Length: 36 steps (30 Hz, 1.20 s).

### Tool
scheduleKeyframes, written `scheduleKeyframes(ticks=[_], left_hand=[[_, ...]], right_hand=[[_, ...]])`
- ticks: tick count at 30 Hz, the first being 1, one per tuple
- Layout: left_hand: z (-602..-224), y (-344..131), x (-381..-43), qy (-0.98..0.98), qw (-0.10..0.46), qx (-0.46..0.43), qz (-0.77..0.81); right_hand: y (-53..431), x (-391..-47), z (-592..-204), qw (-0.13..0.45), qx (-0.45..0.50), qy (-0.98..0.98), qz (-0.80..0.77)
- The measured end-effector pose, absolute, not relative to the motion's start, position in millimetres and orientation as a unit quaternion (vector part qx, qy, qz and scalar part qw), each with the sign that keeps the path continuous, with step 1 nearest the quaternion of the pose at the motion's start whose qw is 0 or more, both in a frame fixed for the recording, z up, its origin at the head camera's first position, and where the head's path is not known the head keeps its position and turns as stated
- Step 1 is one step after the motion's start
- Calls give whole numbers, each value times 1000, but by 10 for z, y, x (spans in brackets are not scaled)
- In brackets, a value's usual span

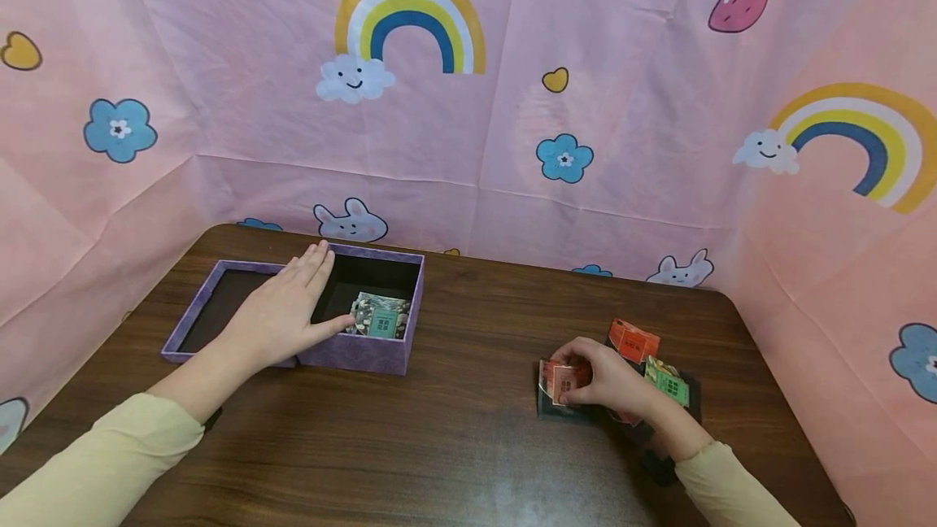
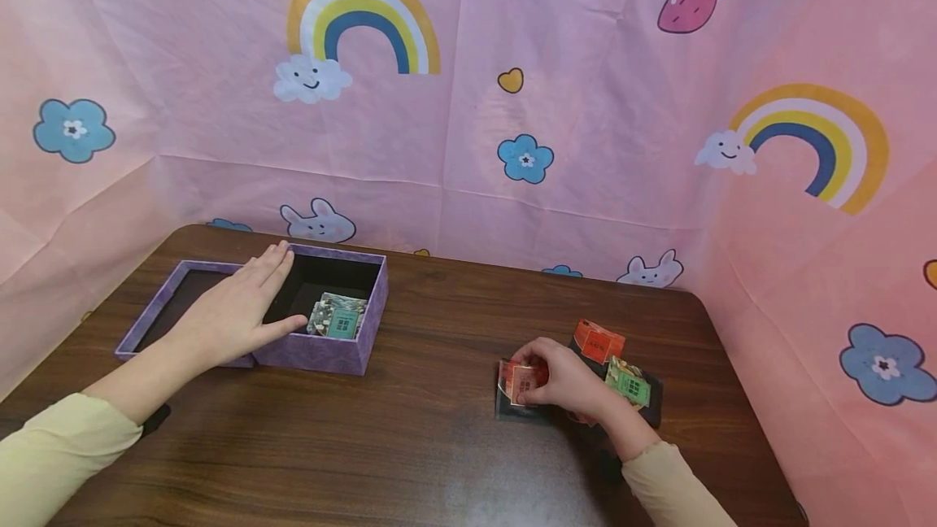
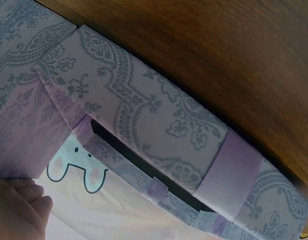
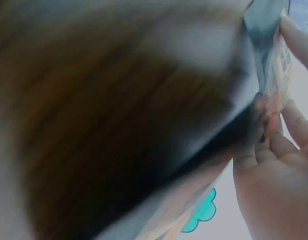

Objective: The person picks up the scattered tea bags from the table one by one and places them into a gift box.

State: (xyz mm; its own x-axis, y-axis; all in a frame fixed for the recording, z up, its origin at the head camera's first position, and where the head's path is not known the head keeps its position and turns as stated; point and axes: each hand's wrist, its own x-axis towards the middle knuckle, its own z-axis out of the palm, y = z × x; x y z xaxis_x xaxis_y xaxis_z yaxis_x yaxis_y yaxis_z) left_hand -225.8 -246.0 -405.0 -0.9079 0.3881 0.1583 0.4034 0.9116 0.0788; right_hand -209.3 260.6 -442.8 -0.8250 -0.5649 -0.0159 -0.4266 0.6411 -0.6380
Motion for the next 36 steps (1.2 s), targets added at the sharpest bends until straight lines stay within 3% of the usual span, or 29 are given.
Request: scheduleKeyframes(ticks=[11,36], left_hand=[[-4016,-2451,-2234,-977,60,-200,-50],[-4016,-2449,-2229,-975,70,-204,-44]], right_hand=[[2404,-2204,-4237,58,-198,906,-371],[1652,-2591,-3643,-15,-218,893,-394]])
